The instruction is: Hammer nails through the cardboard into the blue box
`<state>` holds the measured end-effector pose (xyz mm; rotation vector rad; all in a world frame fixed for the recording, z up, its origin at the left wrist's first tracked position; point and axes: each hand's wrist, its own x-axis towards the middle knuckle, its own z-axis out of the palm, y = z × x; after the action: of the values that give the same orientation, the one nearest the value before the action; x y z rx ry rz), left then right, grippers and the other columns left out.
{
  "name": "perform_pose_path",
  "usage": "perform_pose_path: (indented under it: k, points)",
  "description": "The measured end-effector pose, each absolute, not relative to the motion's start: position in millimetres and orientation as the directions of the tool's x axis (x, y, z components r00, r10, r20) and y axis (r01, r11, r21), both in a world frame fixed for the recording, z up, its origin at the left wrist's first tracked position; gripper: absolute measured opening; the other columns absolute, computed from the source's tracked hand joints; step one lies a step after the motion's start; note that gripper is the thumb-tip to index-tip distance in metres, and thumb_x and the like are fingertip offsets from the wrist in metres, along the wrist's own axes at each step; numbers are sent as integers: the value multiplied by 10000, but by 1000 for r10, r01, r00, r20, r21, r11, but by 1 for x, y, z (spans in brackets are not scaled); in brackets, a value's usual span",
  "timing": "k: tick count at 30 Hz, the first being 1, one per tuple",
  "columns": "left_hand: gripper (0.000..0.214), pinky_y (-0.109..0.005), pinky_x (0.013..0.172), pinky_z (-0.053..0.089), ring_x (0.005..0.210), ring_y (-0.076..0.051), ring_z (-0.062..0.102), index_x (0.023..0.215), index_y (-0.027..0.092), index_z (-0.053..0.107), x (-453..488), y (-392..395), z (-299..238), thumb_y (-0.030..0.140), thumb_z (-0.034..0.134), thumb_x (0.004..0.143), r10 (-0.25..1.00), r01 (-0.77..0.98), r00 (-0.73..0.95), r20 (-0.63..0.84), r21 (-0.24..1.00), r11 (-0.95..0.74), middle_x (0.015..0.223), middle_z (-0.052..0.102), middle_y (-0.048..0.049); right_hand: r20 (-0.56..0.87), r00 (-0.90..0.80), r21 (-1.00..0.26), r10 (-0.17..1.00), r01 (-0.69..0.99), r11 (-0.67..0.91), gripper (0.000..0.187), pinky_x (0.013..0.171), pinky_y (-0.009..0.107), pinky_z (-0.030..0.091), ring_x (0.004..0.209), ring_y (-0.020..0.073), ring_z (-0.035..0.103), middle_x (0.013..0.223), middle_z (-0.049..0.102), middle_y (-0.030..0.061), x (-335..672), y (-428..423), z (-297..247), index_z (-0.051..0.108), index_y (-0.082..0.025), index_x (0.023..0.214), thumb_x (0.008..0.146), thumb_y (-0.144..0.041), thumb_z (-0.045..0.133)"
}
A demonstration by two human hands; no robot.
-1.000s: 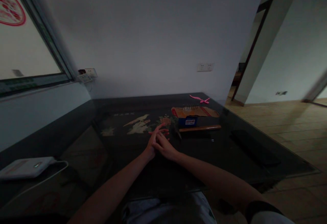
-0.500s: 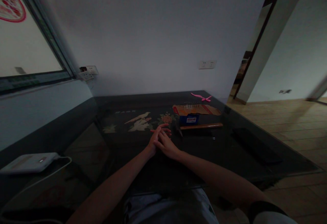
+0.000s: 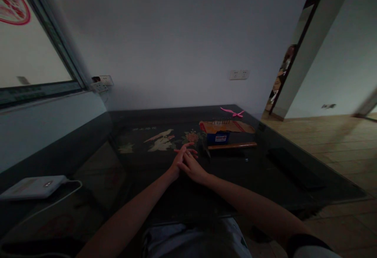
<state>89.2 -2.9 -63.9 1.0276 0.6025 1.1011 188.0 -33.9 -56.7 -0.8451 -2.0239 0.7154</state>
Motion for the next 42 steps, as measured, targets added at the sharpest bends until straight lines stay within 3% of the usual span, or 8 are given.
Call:
perform_pose_path:
  k: [42]
  points:
    - [531,-320,645,468,739,-200,606,1206,195,464,90,-6,-61,498,505,772,925,-429,370,89,899,85,845,609,-54,465,-452,-728,761,294,619,517,1000,380,347,1206,226,395,1312,422,129,188,-37,-53,393,-193,1352,883,-402,459]
